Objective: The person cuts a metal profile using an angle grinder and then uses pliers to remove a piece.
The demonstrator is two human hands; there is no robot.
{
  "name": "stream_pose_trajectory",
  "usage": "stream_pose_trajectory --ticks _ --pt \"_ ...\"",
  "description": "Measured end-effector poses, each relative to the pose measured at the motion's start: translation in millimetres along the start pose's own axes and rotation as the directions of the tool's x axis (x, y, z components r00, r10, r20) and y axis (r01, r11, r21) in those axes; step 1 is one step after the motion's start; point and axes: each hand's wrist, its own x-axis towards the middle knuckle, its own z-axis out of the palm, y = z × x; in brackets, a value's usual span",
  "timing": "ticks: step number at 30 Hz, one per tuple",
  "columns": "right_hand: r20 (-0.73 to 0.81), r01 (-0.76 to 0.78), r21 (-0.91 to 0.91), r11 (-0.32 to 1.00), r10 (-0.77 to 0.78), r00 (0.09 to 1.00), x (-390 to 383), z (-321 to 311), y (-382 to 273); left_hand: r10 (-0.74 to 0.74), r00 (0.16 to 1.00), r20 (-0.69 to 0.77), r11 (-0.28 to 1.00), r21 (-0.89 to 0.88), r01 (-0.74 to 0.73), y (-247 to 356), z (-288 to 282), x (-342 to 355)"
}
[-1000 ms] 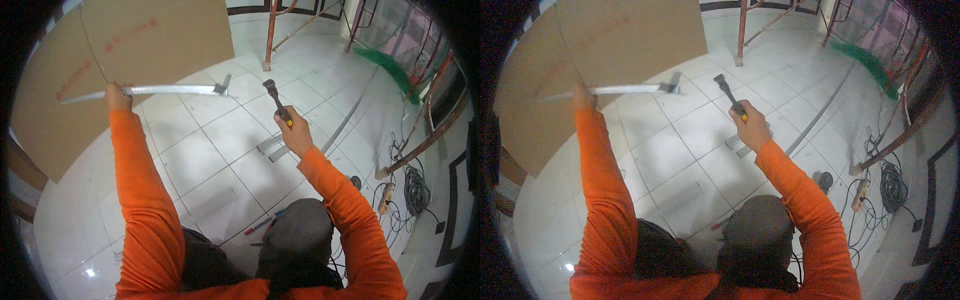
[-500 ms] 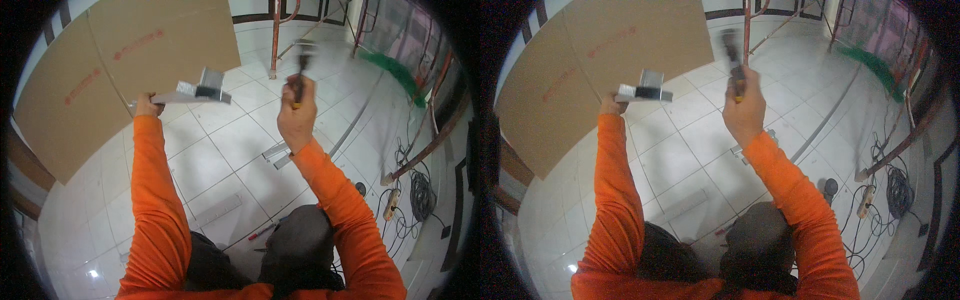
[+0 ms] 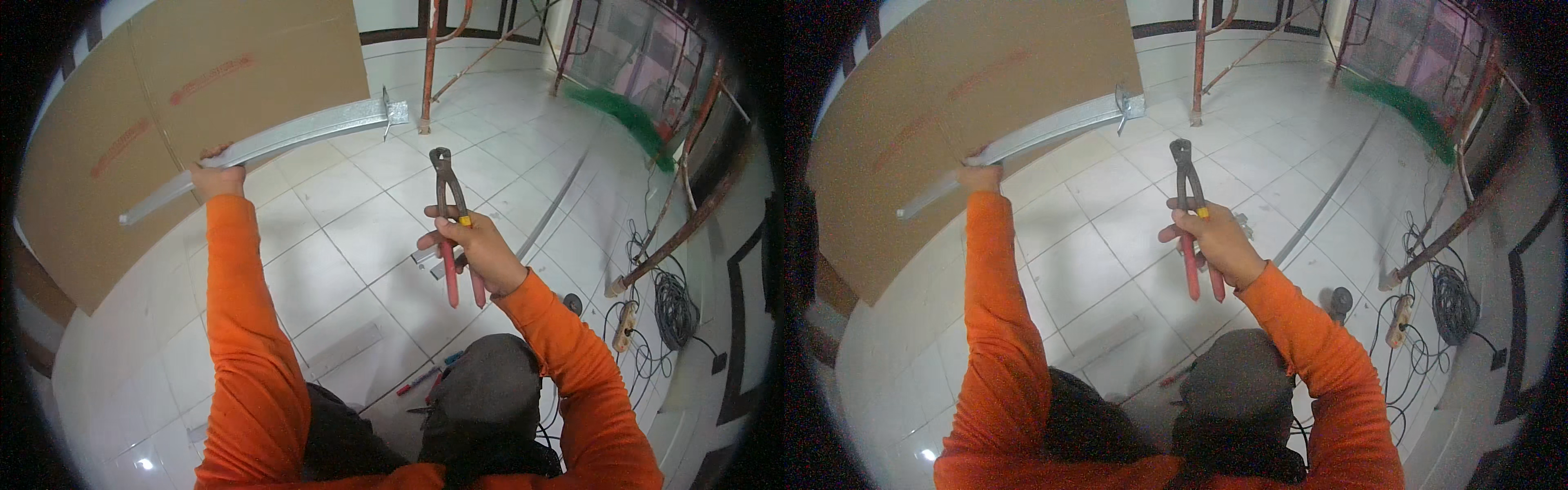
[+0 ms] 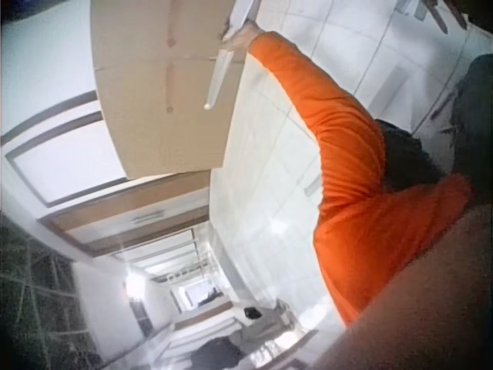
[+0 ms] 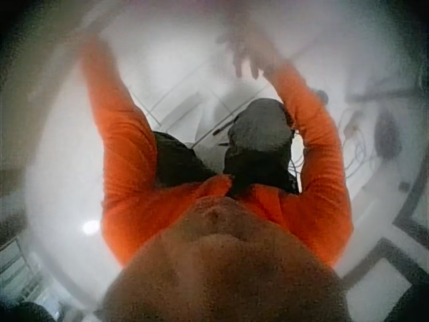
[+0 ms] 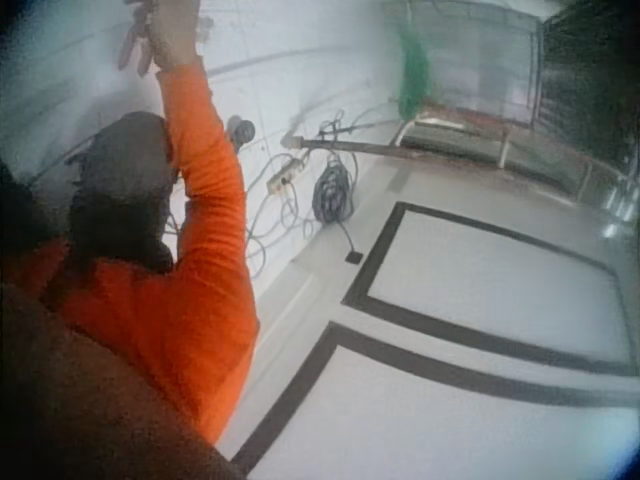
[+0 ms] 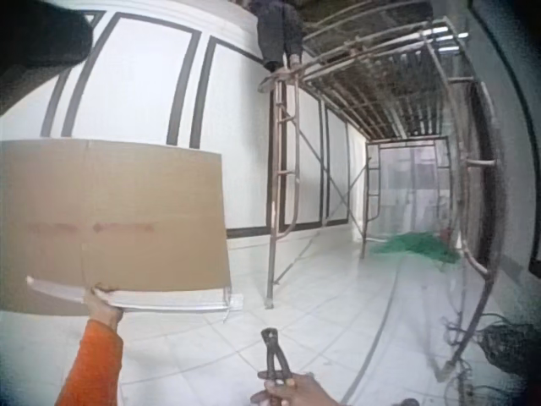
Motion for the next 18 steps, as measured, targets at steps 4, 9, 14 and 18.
stream_pose_trajectory --ticks 4,9,14,18 --pt "-0.005 0.052 0.006 0.999 -0.052 0.999 4.7 -7.5 -2.3 0.039 0.999 0.013 0.995 -0.091 -0.038 -6.0 28.9 -49.6" --pt "-0.074 0.222 -0.074 0.972 -0.227 0.971 16.6 25.1 -2.1 0.046 0.998 -0.032 0.992 -0.118 -0.049 -0.4 35.2 -55.3" --pt "-0.317 0.314 -0.352 0.882 -0.428 0.846 37.0 39.4 -4.4 0.052 0.999 0.004 0.989 -0.14 -0.051 -0.7 25.5 -43.5" --pt "-0.333 0.268 -0.403 0.875 -0.413 0.847 54.1 33.6 -7.0 0.037 0.997 -0.066 0.977 -0.206 -0.05 -4.5 28.1 -43.7"
